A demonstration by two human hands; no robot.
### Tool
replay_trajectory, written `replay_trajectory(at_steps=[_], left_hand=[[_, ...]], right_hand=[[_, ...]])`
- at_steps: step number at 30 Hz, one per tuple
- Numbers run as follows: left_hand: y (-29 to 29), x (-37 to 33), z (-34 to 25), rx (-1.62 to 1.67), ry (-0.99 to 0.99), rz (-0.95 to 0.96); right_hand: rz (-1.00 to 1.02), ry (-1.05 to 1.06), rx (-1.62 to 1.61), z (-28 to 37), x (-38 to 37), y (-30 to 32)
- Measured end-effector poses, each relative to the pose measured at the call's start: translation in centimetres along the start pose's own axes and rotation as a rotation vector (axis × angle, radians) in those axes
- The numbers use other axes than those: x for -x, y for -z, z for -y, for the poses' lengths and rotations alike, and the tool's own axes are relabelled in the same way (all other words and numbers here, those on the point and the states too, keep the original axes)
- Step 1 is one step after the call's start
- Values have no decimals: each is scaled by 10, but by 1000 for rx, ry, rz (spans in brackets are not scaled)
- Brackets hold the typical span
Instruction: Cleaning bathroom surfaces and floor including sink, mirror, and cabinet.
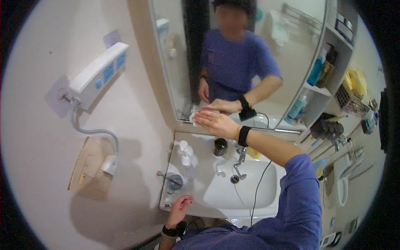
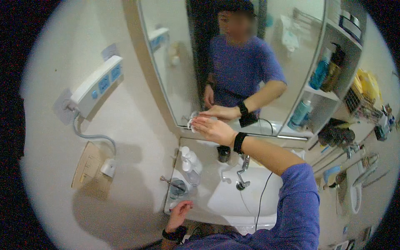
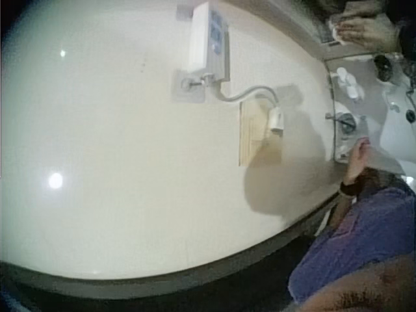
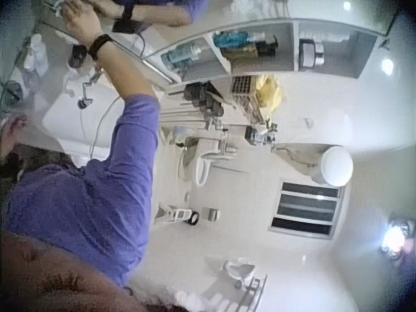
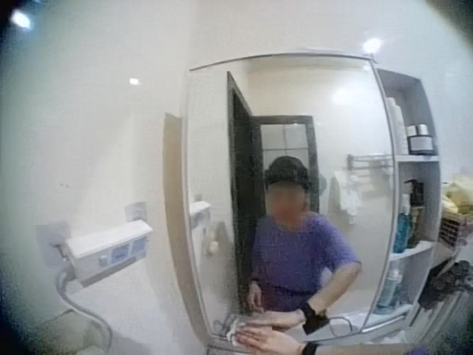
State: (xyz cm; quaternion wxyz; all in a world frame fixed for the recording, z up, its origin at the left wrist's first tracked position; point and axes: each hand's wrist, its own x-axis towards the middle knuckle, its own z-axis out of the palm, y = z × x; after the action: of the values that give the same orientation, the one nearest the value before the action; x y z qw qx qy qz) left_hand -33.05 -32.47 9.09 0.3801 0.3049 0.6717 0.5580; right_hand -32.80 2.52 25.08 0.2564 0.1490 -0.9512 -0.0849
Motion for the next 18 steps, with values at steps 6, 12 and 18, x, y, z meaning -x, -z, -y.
replay_trajectory(at_steps=[6, 12, 18], left_hand=[[-20, -9, -7, -44, -42, 108], [-50, -21, -13, -73, -63, 197], [-77, -22, -14, -92, -49, 233]], right_hand=[[236, 37, 135, -30, 122, 78], [-85, -133, 487, -59, 108, 183], [-513, -283, 474, -66, 55, 189]])
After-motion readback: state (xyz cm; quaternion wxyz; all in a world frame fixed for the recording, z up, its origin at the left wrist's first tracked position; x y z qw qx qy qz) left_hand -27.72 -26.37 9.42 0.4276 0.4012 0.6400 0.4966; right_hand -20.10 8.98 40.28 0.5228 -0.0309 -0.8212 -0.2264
